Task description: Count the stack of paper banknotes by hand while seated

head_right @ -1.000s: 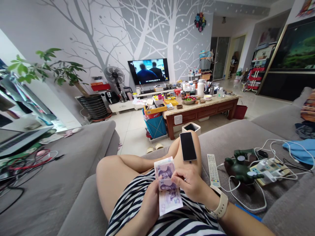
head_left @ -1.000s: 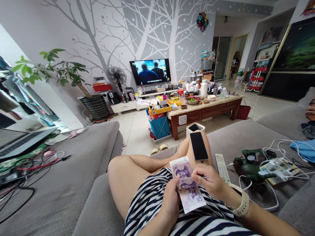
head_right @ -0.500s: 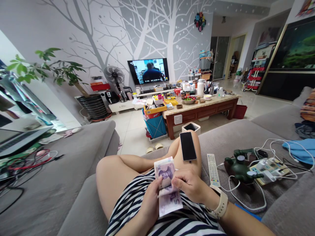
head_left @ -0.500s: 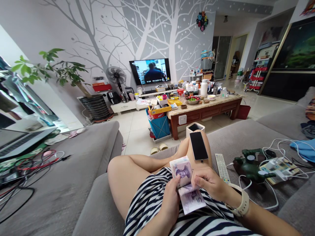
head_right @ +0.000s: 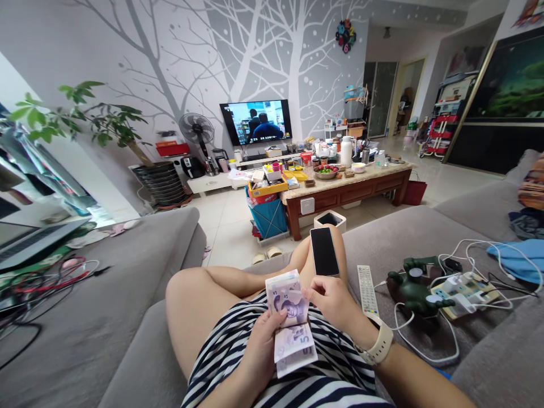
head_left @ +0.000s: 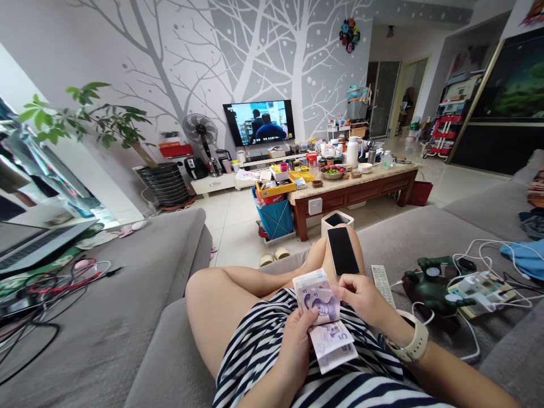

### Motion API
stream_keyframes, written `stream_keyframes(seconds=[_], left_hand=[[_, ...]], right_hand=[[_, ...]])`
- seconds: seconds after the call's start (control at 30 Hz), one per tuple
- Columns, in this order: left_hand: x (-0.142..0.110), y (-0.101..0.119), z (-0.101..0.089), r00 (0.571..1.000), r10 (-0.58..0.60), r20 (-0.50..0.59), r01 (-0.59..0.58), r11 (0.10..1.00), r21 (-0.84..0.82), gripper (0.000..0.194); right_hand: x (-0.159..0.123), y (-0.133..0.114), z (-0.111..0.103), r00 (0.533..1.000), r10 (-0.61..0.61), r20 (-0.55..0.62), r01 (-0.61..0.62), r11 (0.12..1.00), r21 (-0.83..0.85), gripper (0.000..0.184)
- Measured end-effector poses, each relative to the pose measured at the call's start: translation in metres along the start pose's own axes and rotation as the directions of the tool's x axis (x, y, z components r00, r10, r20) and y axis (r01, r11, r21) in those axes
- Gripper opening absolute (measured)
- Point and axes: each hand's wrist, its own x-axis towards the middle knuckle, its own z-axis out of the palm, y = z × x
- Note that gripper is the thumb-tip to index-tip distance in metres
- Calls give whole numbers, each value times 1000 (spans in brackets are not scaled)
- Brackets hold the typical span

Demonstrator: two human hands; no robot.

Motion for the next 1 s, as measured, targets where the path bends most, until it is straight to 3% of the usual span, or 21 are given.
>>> stream_keyframes(seconds=[0.43, 1.0], left_hand=[[5, 0, -1, 1000, 11, -8, -11, 1000, 1, 32], [12, -2, -5, 999, 45, -12, -44, 998, 33, 30]], right_hand=[[-1, -3, 0, 1000, -27, 2, 27, 1000, -1, 38], [-11, -17, -4, 990, -91, 109, 84, 994, 71, 33]])
